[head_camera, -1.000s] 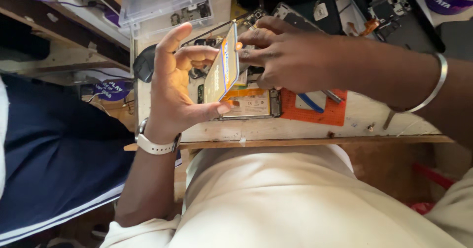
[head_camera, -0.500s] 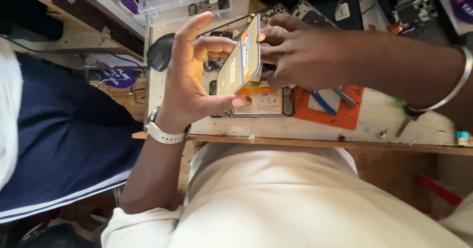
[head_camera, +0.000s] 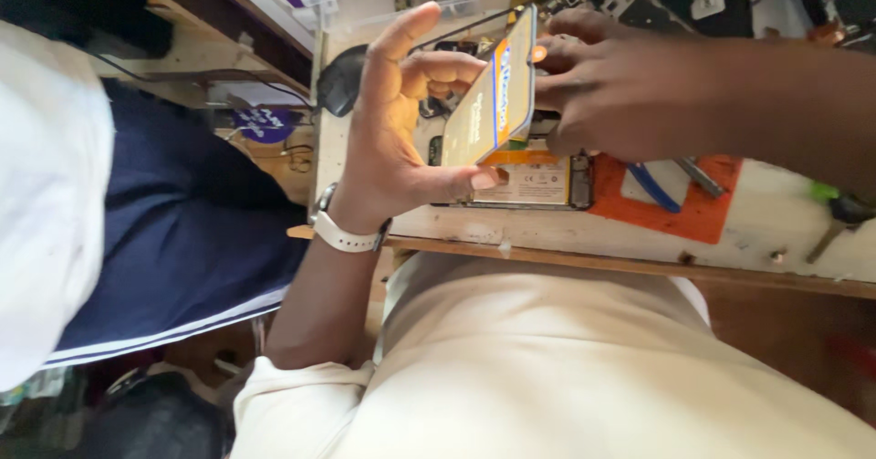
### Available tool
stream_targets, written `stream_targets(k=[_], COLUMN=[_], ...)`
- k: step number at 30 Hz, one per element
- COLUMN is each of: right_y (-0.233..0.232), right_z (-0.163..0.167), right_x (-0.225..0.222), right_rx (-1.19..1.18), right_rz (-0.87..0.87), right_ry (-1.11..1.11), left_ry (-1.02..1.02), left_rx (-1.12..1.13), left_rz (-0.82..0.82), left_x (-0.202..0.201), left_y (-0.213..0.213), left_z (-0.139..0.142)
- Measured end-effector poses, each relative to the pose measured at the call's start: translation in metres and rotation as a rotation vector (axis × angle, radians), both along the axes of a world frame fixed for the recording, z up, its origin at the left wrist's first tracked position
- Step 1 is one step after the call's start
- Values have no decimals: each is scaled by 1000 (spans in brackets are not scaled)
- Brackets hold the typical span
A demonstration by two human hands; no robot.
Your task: The person repairs a disassembled smartphone at a workbench. They hold the phone, use a screwdriver on its internals, handle a replacement display still in its packaging, use pliers on the board, and press the new display onto the phone body.
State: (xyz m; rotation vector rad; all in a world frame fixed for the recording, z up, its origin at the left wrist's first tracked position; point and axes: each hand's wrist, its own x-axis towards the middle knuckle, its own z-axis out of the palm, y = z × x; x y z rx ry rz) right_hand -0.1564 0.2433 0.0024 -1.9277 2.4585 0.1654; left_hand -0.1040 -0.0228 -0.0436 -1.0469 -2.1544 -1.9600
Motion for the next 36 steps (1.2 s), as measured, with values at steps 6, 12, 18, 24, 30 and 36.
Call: stream_targets(k=[6, 12, 18, 24, 30, 36], right_y=[-7, -13, -14, 1, 30, 108], right_z=[-3, -1, 4, 21, 25, 34], right_x=[-2, -5, 0, 18, 37, 36], right_rx=[31, 169, 31, 184, 143, 78], right_rz=[-6, -19, -24, -100, -103, -414], right_ry=[-22, -62, -43, 85, 115, -90], left_ry=[-16, -15, -11, 13, -9, -33], left_rx=[-21, -16, -19, -27, -3, 23], left_rz=[34, 31, 32, 42, 24, 42], left_x=[0, 0, -1, -1, 1, 0], left_y=[-1, 0, 0, 2, 5, 9], left_z=[1, 3, 3, 5, 9, 9])
